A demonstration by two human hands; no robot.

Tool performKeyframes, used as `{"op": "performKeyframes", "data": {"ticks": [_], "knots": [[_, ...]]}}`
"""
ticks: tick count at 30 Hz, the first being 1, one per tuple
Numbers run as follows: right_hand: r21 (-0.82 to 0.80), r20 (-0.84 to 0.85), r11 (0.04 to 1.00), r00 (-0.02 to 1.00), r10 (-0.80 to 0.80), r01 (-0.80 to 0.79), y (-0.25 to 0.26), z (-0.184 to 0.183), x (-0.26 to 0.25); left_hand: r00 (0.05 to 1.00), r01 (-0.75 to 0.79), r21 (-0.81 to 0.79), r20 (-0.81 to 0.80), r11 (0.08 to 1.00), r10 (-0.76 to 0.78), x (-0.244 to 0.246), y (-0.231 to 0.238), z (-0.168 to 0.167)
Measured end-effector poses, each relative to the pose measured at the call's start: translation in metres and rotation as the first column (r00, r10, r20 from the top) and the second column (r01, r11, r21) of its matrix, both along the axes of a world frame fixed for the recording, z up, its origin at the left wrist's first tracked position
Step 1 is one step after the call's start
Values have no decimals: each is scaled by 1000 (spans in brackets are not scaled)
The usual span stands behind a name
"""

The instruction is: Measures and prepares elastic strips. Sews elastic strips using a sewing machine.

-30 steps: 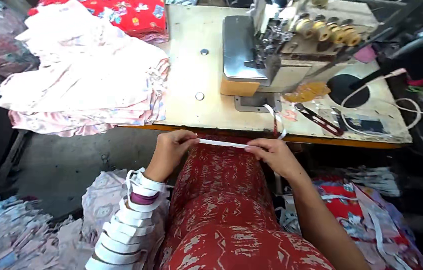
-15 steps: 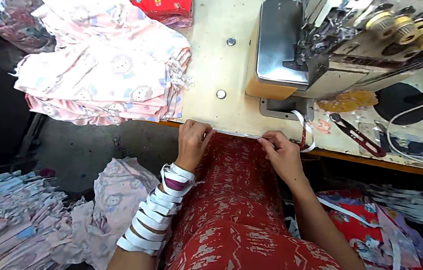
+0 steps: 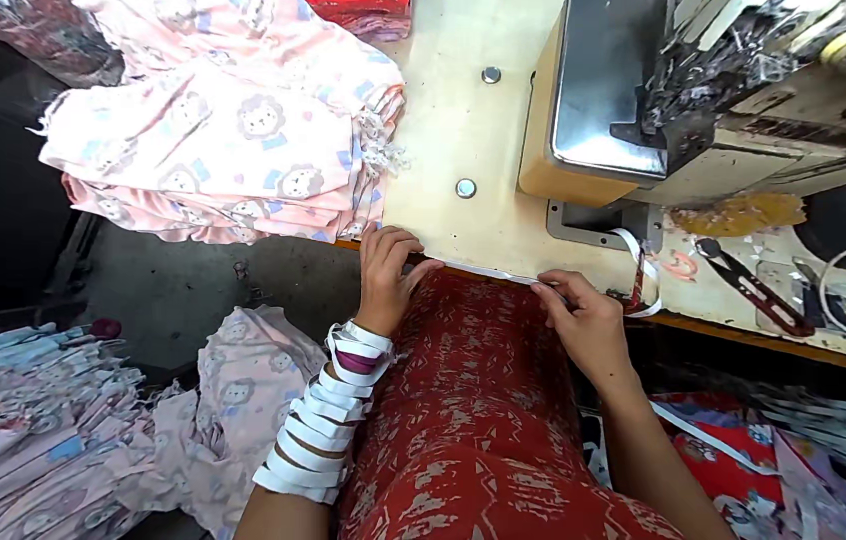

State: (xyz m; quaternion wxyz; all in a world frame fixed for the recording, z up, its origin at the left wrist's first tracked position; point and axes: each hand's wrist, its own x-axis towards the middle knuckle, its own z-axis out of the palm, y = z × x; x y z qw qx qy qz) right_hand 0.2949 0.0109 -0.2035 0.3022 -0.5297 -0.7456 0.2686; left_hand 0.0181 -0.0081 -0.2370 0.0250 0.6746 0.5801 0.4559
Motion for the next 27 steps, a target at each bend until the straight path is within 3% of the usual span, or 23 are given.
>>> {"op": "performKeyframes", "data": {"ticks": [13, 17, 23, 27], "knots": [[24, 16, 999, 999, -28, 28, 2, -3, -5, 998, 57, 45, 33, 997, -58, -7, 3, -4], [-89, -40, 996, 999, -20, 16, 2, 3, 0, 998, 56, 36, 25, 998, -57, -6, 4, -2], [-397, -163, 910, 985, 57, -119, -2, 33, 66, 996, 83, -25, 31, 996, -82, -8, 4, 4], [-420, -6, 900, 992, -125, 111, -16, 48, 130, 993, 116, -59, 34, 991, -114, -8, 5, 5]]}}
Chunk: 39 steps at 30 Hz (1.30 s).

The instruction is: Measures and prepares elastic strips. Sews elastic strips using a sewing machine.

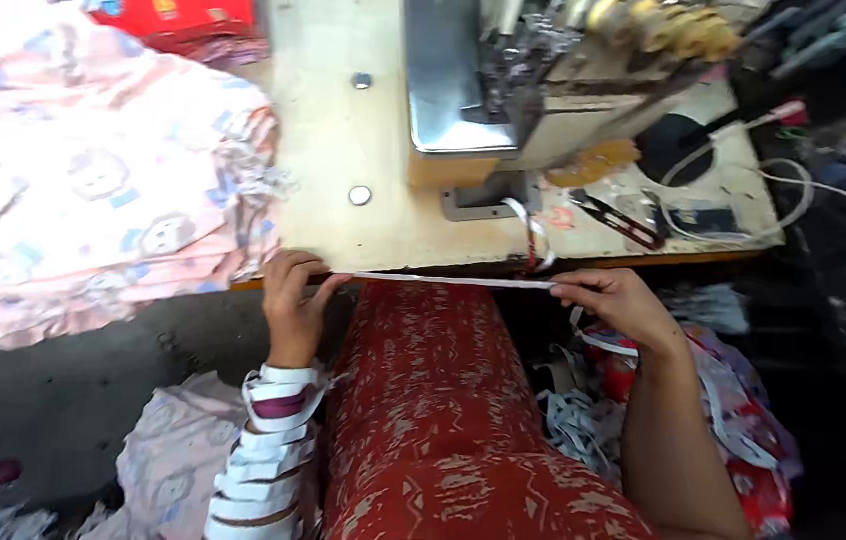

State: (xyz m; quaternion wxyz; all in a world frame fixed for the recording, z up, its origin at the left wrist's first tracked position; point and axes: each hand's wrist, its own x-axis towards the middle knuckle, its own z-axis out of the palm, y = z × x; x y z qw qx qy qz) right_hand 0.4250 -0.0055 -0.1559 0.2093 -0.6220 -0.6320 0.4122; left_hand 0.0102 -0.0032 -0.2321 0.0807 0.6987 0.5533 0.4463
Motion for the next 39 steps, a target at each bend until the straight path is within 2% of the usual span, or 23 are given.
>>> {"op": "performKeyframes", "data": {"ticks": [4, 7, 10, 21, 26, 35, 38, 39], "knots": [[92, 52, 960, 961, -271, 266, -7, -5, 14, 1000, -19, 37, -10, 999, 19, 0, 1, -2], [201, 54, 896, 909, -414, 396, -4, -23, 1, 999, -19, 10, -26, 1000, 20, -3, 0, -2], [291, 58, 840, 869, -492, 457, -3, -34, -3, 999, -31, -4, -44, 1000, 31, -2, 0, 0], [389, -70, 730, 808, -585, 562, -11, -49, 11, 997, -52, -16, -58, 998, 51, 0, 0, 3], [375, -114, 737, 817, -565, 562, -11, -49, 10, 996, -51, -14, -75, 999, 50, 1, -1, 5], [422, -28, 724, 806, -592, 546, -15, -52, 4, 986, 59, -17, -153, 998, -61, 7, -6, 12], [360, -88, 764, 835, -543, 535, -18, -25, 1, 954, 59, -96, -287, 994, -84, 24, -18, 39], [319, -154, 775, 836, -526, 546, -17, -12, 2, 959, 49, -175, -266, 983, -95, 29, -20, 50]]}}
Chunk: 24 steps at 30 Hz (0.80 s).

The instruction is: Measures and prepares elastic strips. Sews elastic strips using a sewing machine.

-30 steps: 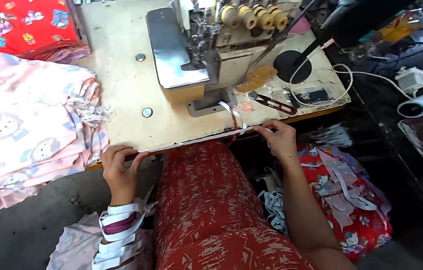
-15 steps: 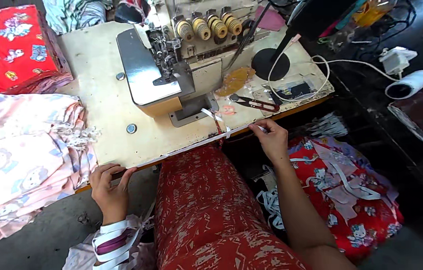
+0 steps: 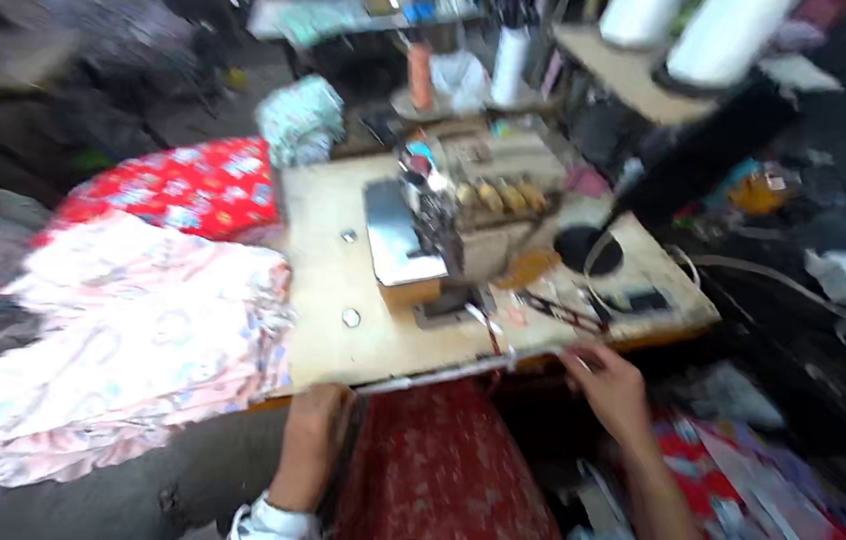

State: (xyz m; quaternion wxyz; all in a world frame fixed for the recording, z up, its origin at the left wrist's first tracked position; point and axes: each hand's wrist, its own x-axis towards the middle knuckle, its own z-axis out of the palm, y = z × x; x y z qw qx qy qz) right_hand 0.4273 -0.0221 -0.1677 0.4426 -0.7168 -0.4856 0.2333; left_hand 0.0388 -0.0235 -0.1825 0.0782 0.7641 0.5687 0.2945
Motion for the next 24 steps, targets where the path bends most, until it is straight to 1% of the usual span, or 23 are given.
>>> {"op": "performKeyframes", "data": {"ticks": [1, 2, 3, 4, 5, 6, 7, 8, 9, 10, 11, 13, 15, 17, 20, 24], "knots": [[4, -77, 1000, 997, 20, -20, 3, 12, 3, 997, 6, -137, 79, 991, 4, 3, -1, 12], [10, -135, 999, 990, 49, -48, 5, 24, 5, 978, 61, -282, 208, 957, -1, 4, 0, 21], [19, -177, 995, 979, 98, -97, 8, 36, 6, 929, 165, -386, 369, 908, -12, 3, 1, 29], [29, -200, 985, 965, 171, -169, 11, 50, 4, 844, 290, -427, 535, 857, -19, 4, 4, 36], [36, -201, 966, 945, 257, -255, 15, 66, -1, 733, 407, -400, 680, 821, -32, 6, 6, 43], [44, -199, 938, 917, 345, -343, 18, 82, -10, 620, 504, -343, 783, 793, -56, 11, 9, 51], [50, -198, 904, 883, 425, -424, 21, 99, -21, 527, 587, -280, 844, 759, -96, 16, 11, 60], [54, -203, 864, 842, 500, -500, 23, 113, -32, 460, 656, -230, 877, 718, -139, 22, 12, 70], [65, -210, 819, 794, 570, -570, 26, 123, -42, 419, 707, -194, 889, 680, -182, 29, 13, 82], [73, -226, 774, 745, 627, -629, 30, 130, -51, 405, 740, -175, 887, 649, -222, 36, 14, 94], [91, -249, 733, 697, 672, -674, 33, 134, -59, 423, 746, -177, 870, 642, -253, 44, 15, 107], [132, -258, 646, 603, 754, -752, 37, 138, -71, 522, 706, -216, 803, 674, -289, 54, 17, 124], [130, -234, 587, 550, 801, -799, 36, 140, -81, 585, 678, -237, 747, 696, -315, 58, 19, 130], [115, -223, 557, 526, 821, -822, 34, 143, -89, 609, 669, -234, 717, 706, -339, 59, 21, 134], [89, -217, 543, 516, 829, -835, 30, 146, -95, 650, 648, -228, 662, 727, -372, 59, 19, 139], [74, -215, 505, 481, 850, -860, 28, 147, -96, 707, 605, -253, 606, 755, -364, 58, 18, 143]]}}
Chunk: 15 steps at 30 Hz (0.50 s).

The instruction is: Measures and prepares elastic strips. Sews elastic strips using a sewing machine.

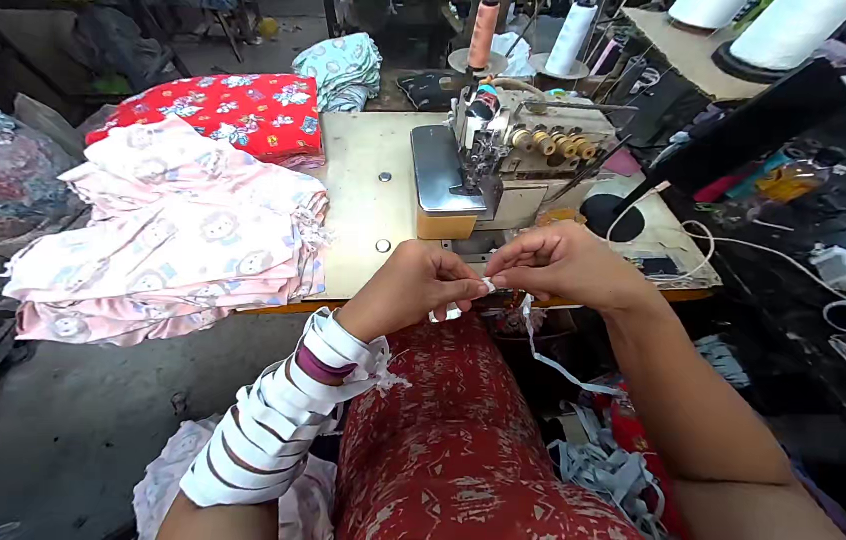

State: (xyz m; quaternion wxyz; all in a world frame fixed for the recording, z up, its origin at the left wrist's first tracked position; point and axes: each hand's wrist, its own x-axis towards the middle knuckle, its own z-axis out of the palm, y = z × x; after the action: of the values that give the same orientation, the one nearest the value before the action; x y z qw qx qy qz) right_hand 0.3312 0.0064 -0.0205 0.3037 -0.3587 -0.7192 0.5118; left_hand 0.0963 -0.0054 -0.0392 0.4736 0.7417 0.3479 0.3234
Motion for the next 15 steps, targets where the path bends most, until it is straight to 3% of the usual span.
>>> {"op": "performKeyframes", "data": {"ticks": [5, 8, 10, 13, 15], "knots": [[-27, 2, 999, 999, 47, -47, 2, -1, 1, 999, -6, 25, -38, 1000, 7, 0, 4, 3], [-9, -20, 999, 999, 37, -37, 3, -5, 2, 999, -30, 53, 36, 998, 28, 4, 9, -4], [7, -58, 1000, 998, -7, 7, 5, -10, 3, 991, 27, -45, 135, 999, -21, 5, 12, -13], [8, -76, 994, 991, -110, 111, 7, -16, 4, 959, 19, -283, 276, 959, 63, 11, 15, -26], [-2, -63, 986, 984, -169, 169, 8, -23, 5, 954, -28, -280, 278, 960, 109, 13, 17, -31]]}}
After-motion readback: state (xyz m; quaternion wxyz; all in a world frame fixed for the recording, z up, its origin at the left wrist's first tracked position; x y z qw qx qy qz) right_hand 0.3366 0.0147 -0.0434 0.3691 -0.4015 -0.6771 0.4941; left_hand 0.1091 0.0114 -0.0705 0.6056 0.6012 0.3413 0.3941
